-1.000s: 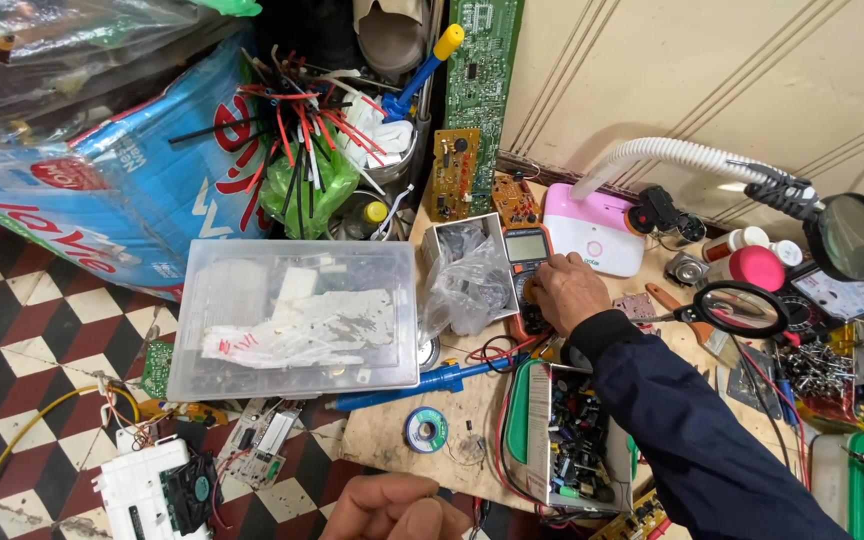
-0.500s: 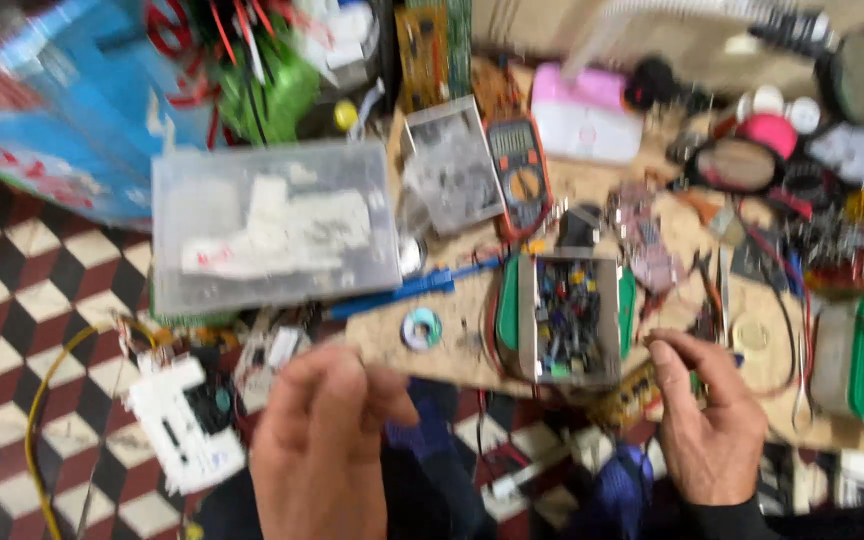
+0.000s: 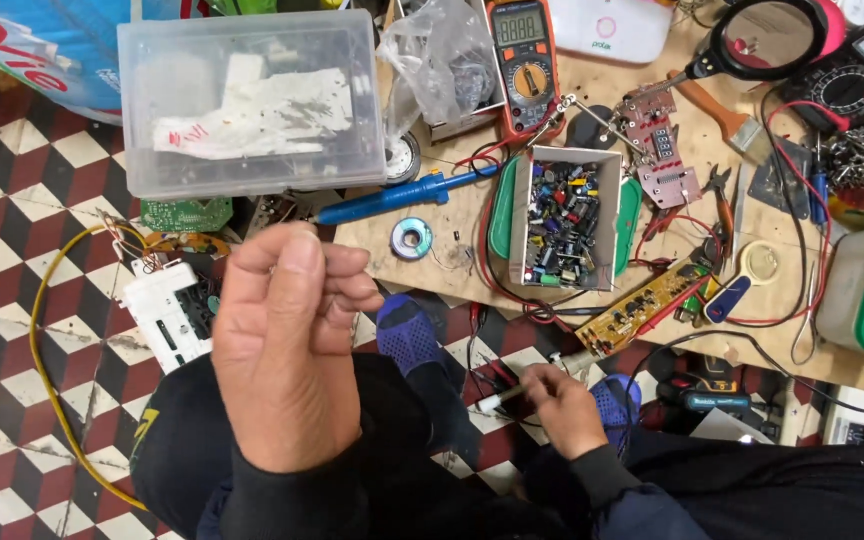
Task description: Inspecting an electronic circuit board with a magnifying glass and applying adhesive tape to secure components.
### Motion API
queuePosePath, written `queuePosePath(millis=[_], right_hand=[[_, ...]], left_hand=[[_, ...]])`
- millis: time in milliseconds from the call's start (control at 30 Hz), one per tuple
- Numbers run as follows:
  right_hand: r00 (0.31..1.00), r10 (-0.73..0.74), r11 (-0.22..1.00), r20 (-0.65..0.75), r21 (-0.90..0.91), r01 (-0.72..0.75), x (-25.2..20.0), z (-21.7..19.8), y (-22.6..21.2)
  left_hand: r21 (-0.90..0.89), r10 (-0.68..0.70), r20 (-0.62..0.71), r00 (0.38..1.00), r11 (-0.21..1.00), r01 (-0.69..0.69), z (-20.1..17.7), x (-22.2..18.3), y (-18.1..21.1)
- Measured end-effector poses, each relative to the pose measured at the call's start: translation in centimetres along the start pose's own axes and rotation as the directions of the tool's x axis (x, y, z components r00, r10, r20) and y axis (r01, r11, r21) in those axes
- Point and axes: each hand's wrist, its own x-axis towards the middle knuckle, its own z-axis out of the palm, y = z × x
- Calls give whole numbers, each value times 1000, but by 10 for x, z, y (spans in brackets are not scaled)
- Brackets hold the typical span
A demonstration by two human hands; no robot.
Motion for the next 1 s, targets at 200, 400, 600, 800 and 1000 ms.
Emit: queuePosePath(millis=[200, 400, 600, 800, 1000], right_hand=[[945, 322, 561, -62, 816, -138, -5, -15, -14], [912, 371, 425, -177, 905, 3, 16, -24, 3], [912, 313, 309, -265, 936, 167, 25, -48, -7], [902, 293, 382, -317, 904, 193, 11, -52, -6], [952, 260, 561, -160, 828, -14, 17, -25, 21]], left_hand=[[161, -301, 6, 953, 941, 297, -8, -42, -115], [465, -710, -8, 704, 620, 631, 13, -86, -221], [532, -709, 35, 705, 610, 587, 3, -90, -295], [557, -723, -47, 689, 554, 619, -19, -95, -315], [793, -817, -14, 577, 342, 504, -53, -118, -338]])
